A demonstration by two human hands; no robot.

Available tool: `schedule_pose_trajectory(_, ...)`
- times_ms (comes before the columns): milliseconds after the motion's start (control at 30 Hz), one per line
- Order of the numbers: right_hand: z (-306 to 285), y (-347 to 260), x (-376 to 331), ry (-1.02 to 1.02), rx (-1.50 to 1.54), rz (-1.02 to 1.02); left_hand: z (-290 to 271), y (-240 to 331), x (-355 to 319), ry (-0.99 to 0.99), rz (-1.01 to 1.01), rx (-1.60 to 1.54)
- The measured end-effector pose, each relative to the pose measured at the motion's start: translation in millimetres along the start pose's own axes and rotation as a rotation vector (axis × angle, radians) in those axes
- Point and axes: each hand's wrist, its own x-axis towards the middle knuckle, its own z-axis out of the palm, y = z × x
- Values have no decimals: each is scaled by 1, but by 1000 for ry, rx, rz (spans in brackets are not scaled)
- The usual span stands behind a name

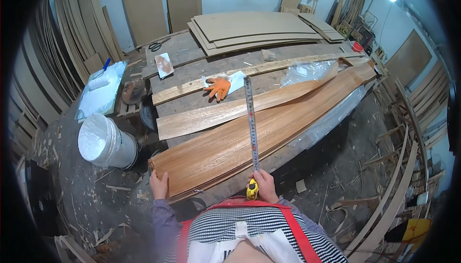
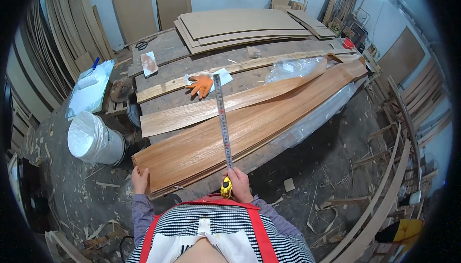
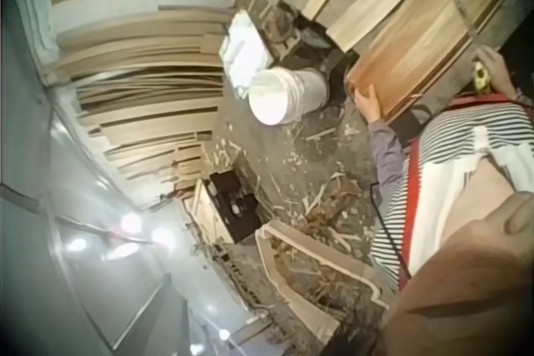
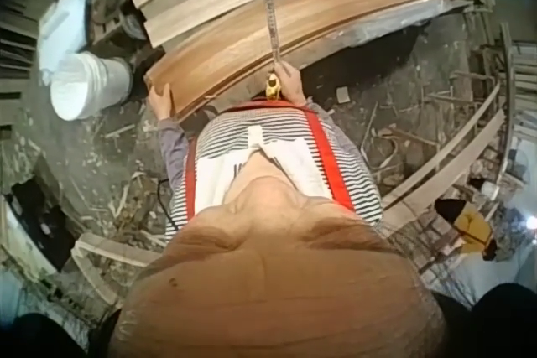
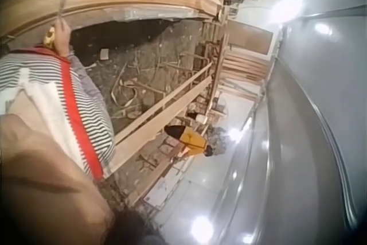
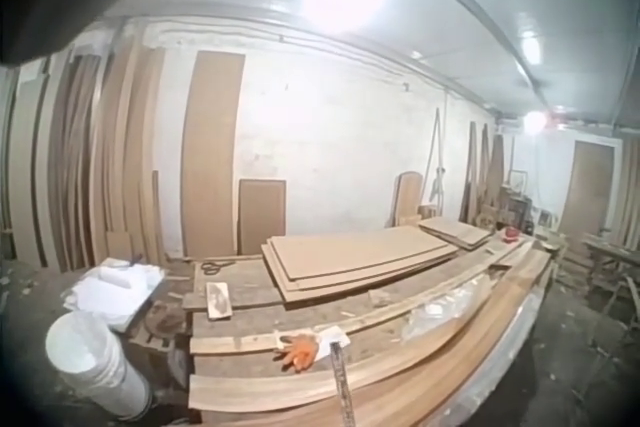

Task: Measuring and marking curved wood pieces in a woodworking factory.

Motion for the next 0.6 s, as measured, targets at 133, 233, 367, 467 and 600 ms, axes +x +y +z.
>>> schedule_pose_trajectory(133, 3, 3, 0, -12, 23, 6, 2, -5, 3, -6, 2, -47)
schedule_pose_trajectory(233, 5, 7, 0, -30, 29, 18, 4, -9, 6, -21, -22, -97)
schedule_pose_trajectory(367, 4, 12, -1, -41, 13, 25, 4, -10, 8, -52, -75, -184)
schedule_pose_trajectory(467, 3, 14, 0, -27, 13, 31, 2, -3, 7, -47, -95, -258)
schedule_pose_trajectory(600, 1, 18, -1, -36, 10, 27, -9, 20, 2, -19, -67, -284)
